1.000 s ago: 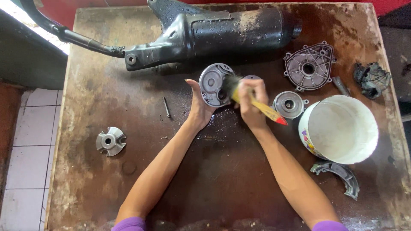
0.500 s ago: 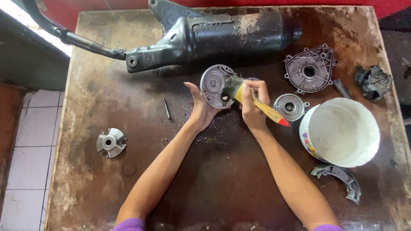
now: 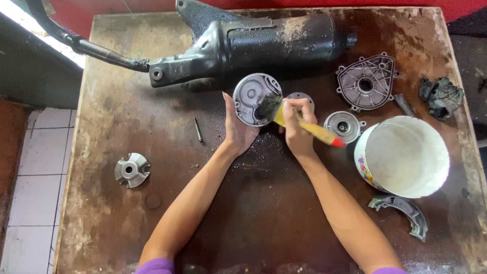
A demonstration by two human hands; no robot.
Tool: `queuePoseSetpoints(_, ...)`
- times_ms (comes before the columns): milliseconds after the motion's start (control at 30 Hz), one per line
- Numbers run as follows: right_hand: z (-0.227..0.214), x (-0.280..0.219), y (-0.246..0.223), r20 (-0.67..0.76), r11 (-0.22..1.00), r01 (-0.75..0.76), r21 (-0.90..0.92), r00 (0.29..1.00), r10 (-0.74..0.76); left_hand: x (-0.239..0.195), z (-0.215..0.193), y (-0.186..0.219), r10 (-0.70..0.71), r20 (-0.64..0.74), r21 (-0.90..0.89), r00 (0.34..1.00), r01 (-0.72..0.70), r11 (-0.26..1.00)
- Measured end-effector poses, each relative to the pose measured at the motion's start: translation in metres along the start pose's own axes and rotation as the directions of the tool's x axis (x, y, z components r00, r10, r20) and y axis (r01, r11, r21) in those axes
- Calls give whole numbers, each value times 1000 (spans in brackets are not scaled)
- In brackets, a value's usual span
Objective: Cleaning internal motorcycle engine components using a brush and solvent at a workbench.
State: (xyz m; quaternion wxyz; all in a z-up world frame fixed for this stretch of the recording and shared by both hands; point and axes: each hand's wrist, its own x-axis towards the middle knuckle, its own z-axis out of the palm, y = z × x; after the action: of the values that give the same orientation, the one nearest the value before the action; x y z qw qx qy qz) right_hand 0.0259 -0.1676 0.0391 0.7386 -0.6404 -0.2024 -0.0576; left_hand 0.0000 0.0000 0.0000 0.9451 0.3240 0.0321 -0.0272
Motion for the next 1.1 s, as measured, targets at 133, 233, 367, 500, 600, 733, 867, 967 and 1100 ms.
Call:
queuePoseSetpoints(133, -6, -1, 25, 278, 902, 351, -252, 919, -280, -7, 6, 14, 36, 153, -65, 988, -26, 998)
queuePoseSetpoints(233, -1, -6, 27, 161, 960, 192, -206, 974, -160, -11, 7, 12, -11, 169, -57, 986, 21, 998)
queuePoseSetpoints(367, -2, -2, 4, 179, 951, 189, -244, 973, -147, -15, 13, 17, 56, 88, 52, 994, -61, 997)
queuePoseSetpoints(500, 1, -3, 7, -34, 993, -62, -102, 998, 59, -4, -3, 4, 101, 88, 198, 991, -116, 973)
queuePoseSetpoints(600, -8, -4, 20, 293, 951, 67, -303, 956, 26, -4, -1, 8, 116, 42, 192, 992, -122, 974)
queuePoseSetpoints(733, 0, -5, 12, 96, 907, 319, -275, 948, -304, -5, -9, 4, 77, 146, 66, 986, -88, 994)
queuePoseSetpoints(867, -4, -3, 18, 187, 972, 126, -199, 978, -88, -17, 27, 25, 158, 62, 68, 985, -162, 984)
queuePoseSetpoints(967, 2, -2, 10, 137, 989, 17, -150, 991, 3, -13, 22, 20, 141, 111, 59, 984, -148, 987)
queuePoseSetpoints(1100, 1, -2, 1, 226, 989, -57, -135, 970, 87, -16, 33, 28, 92, 200, 87, 976, -111, 990)
